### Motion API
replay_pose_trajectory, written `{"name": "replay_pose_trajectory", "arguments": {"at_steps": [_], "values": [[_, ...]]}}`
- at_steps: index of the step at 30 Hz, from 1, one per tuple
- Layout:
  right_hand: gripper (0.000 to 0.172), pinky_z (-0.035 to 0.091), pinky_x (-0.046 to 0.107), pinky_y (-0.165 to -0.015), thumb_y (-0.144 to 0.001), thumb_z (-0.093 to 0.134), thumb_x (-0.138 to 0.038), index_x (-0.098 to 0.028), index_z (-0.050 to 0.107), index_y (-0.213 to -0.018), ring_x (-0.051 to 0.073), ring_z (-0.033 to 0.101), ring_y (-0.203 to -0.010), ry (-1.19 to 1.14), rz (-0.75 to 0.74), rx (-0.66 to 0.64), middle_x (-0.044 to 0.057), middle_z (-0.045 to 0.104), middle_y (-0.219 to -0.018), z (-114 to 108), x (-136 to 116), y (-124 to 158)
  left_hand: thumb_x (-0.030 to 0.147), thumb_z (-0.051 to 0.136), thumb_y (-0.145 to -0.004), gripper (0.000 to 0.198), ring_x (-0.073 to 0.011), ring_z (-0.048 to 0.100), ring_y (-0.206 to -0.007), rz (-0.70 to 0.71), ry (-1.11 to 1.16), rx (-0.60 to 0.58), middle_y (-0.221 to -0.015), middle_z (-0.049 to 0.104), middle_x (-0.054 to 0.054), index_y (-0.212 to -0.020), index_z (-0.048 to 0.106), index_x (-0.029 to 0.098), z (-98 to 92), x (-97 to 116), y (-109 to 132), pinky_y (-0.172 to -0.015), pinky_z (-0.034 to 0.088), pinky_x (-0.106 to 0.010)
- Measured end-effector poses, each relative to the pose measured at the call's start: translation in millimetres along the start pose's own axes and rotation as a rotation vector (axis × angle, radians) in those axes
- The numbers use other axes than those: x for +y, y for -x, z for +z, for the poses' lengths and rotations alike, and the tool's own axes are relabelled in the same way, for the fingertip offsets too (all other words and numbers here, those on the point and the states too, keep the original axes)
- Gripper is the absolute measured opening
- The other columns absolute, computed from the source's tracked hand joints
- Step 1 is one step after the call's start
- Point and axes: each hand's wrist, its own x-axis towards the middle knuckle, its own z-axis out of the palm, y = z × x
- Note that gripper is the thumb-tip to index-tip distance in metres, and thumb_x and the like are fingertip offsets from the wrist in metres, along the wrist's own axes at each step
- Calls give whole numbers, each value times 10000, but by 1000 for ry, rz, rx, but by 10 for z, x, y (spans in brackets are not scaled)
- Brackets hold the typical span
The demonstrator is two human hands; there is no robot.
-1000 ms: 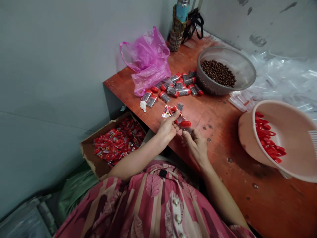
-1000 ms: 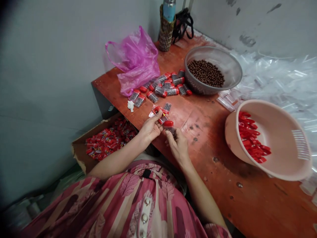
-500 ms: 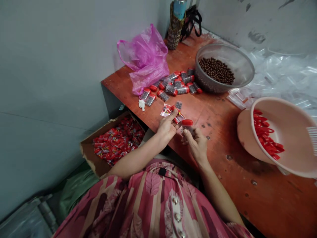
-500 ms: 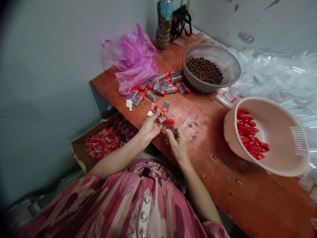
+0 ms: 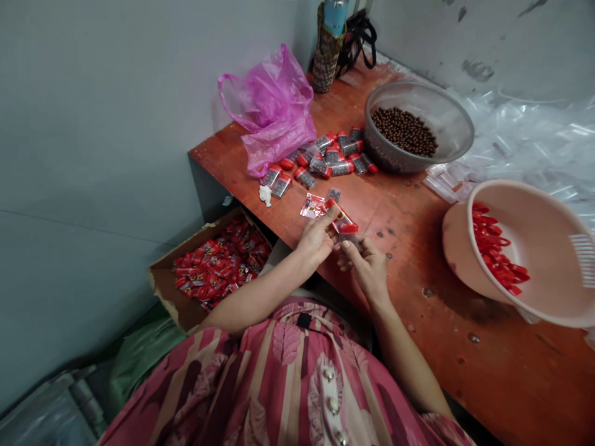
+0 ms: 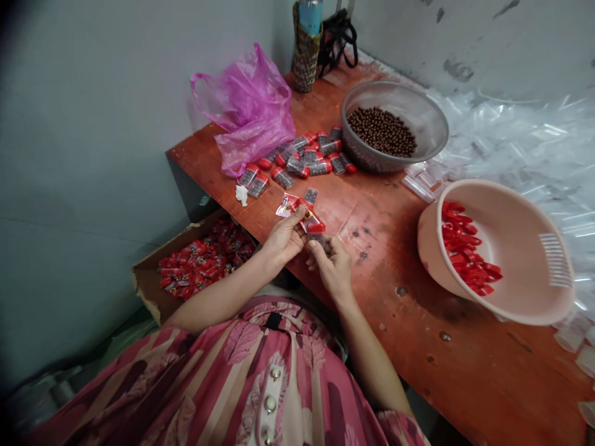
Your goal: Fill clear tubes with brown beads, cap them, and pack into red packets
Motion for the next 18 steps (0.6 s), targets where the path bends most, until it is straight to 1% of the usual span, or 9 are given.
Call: {"name": "replay_pose_trajectory", "arguments": {"at_steps": [2, 5, 7, 9, 11, 13, 15, 18], "values": [[283, 457, 203, -429, -785, 643, -428, -168, 542, -827, 94, 557, -428, -21, 1, 12, -50, 592, -547, -3, 17, -8, 279, 843, -572, 331, -98, 596, -566, 10, -74, -65, -625, 628, 5, -688, 582, 113, -15, 0, -3, -564, 438, -214], [290, 454, 206, -430, -781, 649, -433, -170, 546, -851, 96, 556, -442, 15, -25, 79, -48, 595, -572, -7, 63, -17, 279, 855, -537, 344, -105, 602, -584, 6, -180, -131, -624, 632, -1, -684, 601, 99, -36, -3, -18, -609, 453, -234], [297, 457, 211, -440, -783, 648, -435, -172, 554, -886, 97, 557, -459, 60, -54, 106, -45, 598, -600, -1, 86, -16, 275, 863, -508, 353, -101, 600, -585, 11, -216, -128, -619, 631, 1, -661, 598, 97, -52, -16, -24, -632, 463, -243], [291, 459, 216, -450, -790, 640, -433, -176, 557, -897, 96, 553, -464, 94, -79, 104, -46, 594, -607, 10, 93, -12, 258, 876, -455, 376, -95, 588, -557, 21, -232, -90, -587, 616, 16, -614, 570, 108, -70, -33, -23, -607, 461, -239], [280, 459, 220, -455, -794, 635, -431, -179, 556, -885, 99, 555, -467, 101, -84, 90, -46, 591, -602, 20, 87, -9, 248, 883, -414, 401, -84, 563, -511, 20, -251, -51, -545, 593, 33, -571, 537, 120, -89, -44, -18, -552, 441, -224], [270, 455, 217, -450, -792, 637, -427, -180, 555, -864, 100, 558, -465, 83, -79, 74, -46, 592, -594, 18, 76, -14, 261, 879, -421, 392, -72, 542, -486, 3, -284, -57, -531, 588, 34, -563, 542, 118, -107, -38, -13, -523, 425, -214], [261, 449, 212, -440, -792, 639, -420, -177, 562, -847, 98, 551, -449, 43, -66, 33, -46, 591, -570, 1, 73, -30, 285, 864, -467, 355, -71, 540, -487, -5, -335, -111, -542, 601, 17, -583, 580, 106, -124, -10, -10, -518, 421, -212], [250, 431, 200, -406, -787, 646, -411, -175, 572, -829, 93, 543, -427, -81, -14, -98, -35, 614, -580, -46, 93, -73, 317, 825, -552, 308, -81, 541, -482, 4, -445, -221, -555, 619, -11, -607, 628, 87, -139, 53, -10, -513, 418, -225]]}}
